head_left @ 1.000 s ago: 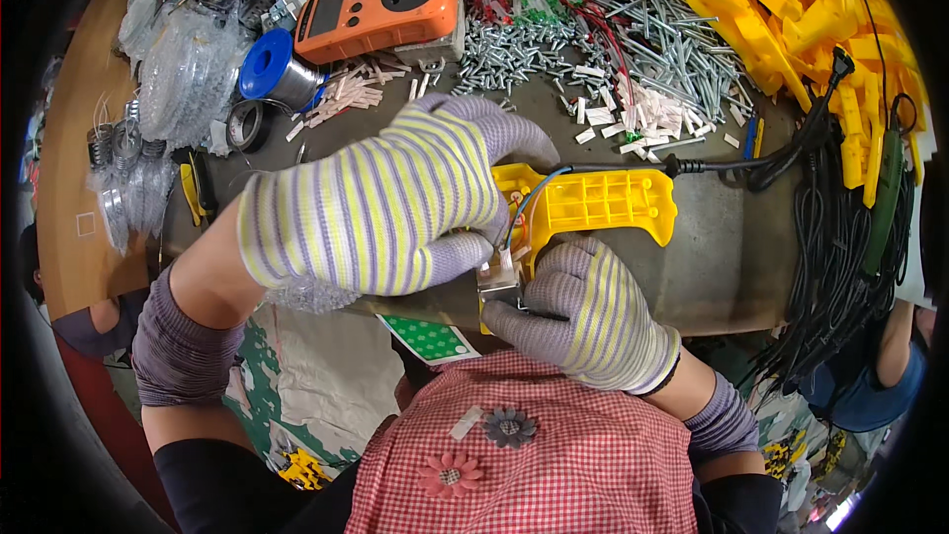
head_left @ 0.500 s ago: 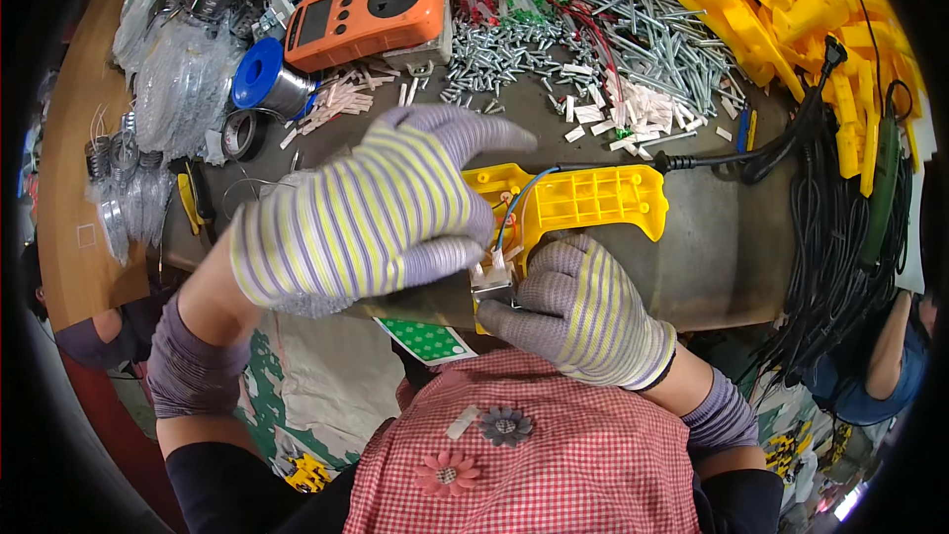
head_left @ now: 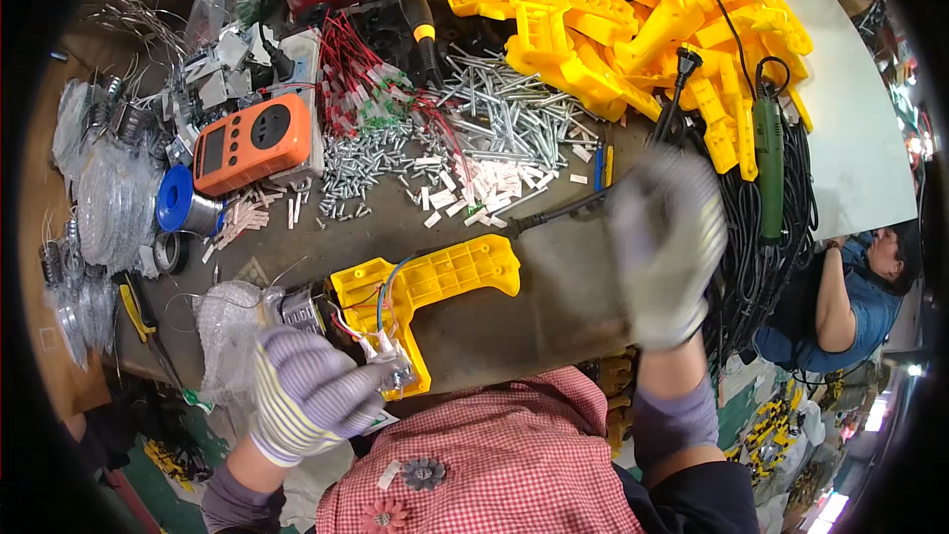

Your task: Assemble internal components of a yellow electronic device casing using screws and a powered screwdriver, including soldering and wire management.

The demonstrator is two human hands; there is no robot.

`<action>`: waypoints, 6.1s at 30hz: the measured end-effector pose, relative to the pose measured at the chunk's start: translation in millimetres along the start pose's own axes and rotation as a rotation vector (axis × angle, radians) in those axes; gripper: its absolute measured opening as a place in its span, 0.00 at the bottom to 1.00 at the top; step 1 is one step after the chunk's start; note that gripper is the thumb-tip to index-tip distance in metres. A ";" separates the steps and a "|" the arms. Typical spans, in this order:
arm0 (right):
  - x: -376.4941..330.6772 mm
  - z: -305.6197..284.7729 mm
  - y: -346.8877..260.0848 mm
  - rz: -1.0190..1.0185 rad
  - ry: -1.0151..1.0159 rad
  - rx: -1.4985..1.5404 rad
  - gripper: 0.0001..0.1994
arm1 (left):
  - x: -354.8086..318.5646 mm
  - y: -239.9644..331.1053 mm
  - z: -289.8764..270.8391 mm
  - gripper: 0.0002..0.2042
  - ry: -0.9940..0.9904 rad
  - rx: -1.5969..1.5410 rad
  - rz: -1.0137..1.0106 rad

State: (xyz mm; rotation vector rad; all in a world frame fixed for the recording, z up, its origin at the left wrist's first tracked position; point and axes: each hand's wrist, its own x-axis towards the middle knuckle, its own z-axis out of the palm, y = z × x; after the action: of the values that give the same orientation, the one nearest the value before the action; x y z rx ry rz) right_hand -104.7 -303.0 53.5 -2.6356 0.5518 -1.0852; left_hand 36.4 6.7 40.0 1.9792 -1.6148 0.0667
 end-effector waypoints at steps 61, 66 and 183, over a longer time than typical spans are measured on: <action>118.0 166.9 -158.1 -0.627 -0.316 0.086 0.13 | 53.2 32.5 5.4 0.07 -0.474 0.630 0.470; 116.4 163.9 -161.6 -0.643 -0.307 0.013 0.19 | 46.2 33.4 8.6 0.08 -0.487 0.597 0.219; -47.5 22.4 -124.5 -0.452 -0.447 0.413 0.12 | -114.7 39.8 58.8 0.16 0.103 -0.821 -0.706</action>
State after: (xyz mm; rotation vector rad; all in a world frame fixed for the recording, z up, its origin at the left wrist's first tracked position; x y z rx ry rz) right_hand -88.4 -168.9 52.4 -2.5465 -0.3387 -0.5785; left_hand -48.9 77.0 -37.4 1.6952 -0.6189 -0.6453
